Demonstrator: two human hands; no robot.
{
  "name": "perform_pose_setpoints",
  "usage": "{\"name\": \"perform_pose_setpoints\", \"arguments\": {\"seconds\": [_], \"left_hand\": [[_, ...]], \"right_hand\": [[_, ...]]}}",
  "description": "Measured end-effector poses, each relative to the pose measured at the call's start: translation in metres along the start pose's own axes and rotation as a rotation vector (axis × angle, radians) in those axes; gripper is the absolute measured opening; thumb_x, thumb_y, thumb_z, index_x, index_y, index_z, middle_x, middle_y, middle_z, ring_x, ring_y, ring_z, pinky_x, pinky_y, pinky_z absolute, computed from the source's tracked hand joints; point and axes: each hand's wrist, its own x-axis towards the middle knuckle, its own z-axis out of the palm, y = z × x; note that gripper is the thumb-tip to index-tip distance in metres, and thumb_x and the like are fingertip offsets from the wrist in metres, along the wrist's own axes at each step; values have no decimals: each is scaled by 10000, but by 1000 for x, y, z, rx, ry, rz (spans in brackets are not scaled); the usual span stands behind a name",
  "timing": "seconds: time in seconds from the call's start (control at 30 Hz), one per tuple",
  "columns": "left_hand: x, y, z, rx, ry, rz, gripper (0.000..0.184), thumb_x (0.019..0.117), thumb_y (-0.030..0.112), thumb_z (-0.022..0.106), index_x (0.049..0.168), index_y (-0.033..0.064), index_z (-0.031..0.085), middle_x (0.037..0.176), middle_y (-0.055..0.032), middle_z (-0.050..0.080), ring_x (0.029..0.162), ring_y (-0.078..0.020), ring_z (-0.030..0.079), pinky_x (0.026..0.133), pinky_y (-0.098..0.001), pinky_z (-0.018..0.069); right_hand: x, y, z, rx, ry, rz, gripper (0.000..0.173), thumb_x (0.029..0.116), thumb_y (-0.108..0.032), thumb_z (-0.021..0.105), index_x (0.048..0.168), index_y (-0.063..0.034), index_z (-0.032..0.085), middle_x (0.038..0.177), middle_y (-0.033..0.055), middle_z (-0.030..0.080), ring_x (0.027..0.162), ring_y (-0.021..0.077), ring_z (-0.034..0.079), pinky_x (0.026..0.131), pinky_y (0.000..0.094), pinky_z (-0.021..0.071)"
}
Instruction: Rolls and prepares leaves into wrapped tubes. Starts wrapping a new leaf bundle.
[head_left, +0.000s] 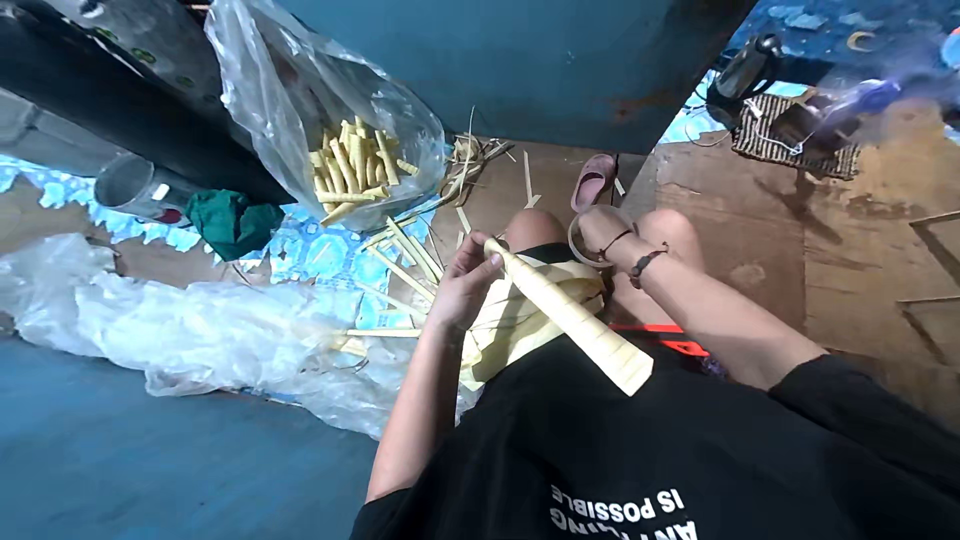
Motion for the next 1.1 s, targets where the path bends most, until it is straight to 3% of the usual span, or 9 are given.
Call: {"name": "perform_pose_setpoints", "arguments": {"seconds": [0.1, 0.27, 0.4, 0.53, 0.67, 0.83, 0.87, 0.97, 1.1], "left_hand": [[-4, 6, -1, -47, 3, 11, 167, 1000, 106, 557, 1067, 243, 624, 1011, 45, 669, 906, -78, 657, 839, -280, 573], [-5, 10, 6, -140, 8, 2, 142, 998, 147, 589, 1072, 256, 641, 1011, 38, 675, 892, -72, 666, 822, -271, 580], [0, 10, 19, -194, -25, -5, 99, 981, 179, 630, 1049, 248, 651, 1006, 29, 682, 869, -74, 668, 796, -263, 581], [-1, 14, 28, -236, -65, -11, 114, 976, 161, 640, 1060, 237, 649, 1009, 19, 679, 875, -88, 672, 809, -277, 586], [-6, 18, 34, -273, -121, -23, 122, 938, 195, 709, 1041, 242, 664, 976, 27, 671, 865, -86, 665, 798, -276, 585], [-5, 15, 44, -274, -292, -48, 137, 913, 209, 746, 1022, 227, 665, 935, 33, 666, 854, -85, 658, 792, -271, 571], [-5, 14, 46, -268, -321, -58, 133, 908, 212, 749, 1013, 230, 668, 926, 37, 667, 850, -80, 655, 791, -268, 566], [-4, 13, 55, -253, -375, -76, 141, 904, 204, 743, 1029, 218, 680, 937, 35, 684, 843, -68, 660, 777, -261, 566], [-5, 12, 65, -248, -376, -83, 135, 912, 176, 708, 1039, 177, 663, 937, 13, 679, 828, -67, 659, 743, -239, 563]], "right_hand": [[7, -5, 10, -10, -28, 66, 189, 919, -36, 663, 1050, 93, 707, 1170, 294, 673, 1159, 465, 629, 958, 657, 488], [18, 10, 29, 7, -89, 22, 242, 900, -56, 707, 1087, 97, 694, 1173, 305, 668, 1149, 478, 629, 965, 672, 478], [7, 5, 21, -24, -105, 52, 178, 921, -27, 672, 1052, 92, 693, 1156, 292, 674, 1123, 467, 645, 931, 659, 504], [5, 13, 4, 1, -97, -30, 224, 868, -59, 738, 1067, 41, 716, 1116, 269, 688, 1102, 452, 648, 940, 653, 497], [-14, 33, -15, 333, 65, -230, 99, 894, -18, 738, 982, 25, 757, 1011, 227, 718, 995, 390, 681, 957, 598, 503], [-58, 39, -30, 739, 154, -253, 244, 918, -39, 741, 1162, -48, 736, 968, 126, 730, 808, 197, 699, 798, 407, 592], [-70, 35, -34, 786, 170, -272, 202, 928, -43, 729, 1128, -45, 746, 980, 110, 732, 810, 169, 697, 797, 375, 594], [-114, 14, -41, 1009, 272, -362, 97, 928, -26, 710, 1024, -38, 717, 854, 22, 704, 674, 54, 650, 649, 219, 578], [-161, -8, -51, 1319, 328, -615, 145, 913, -9, 721, 1005, -115, 684, 856, -21, 739, 686, 69, 706, 634, 227, 622]]}}
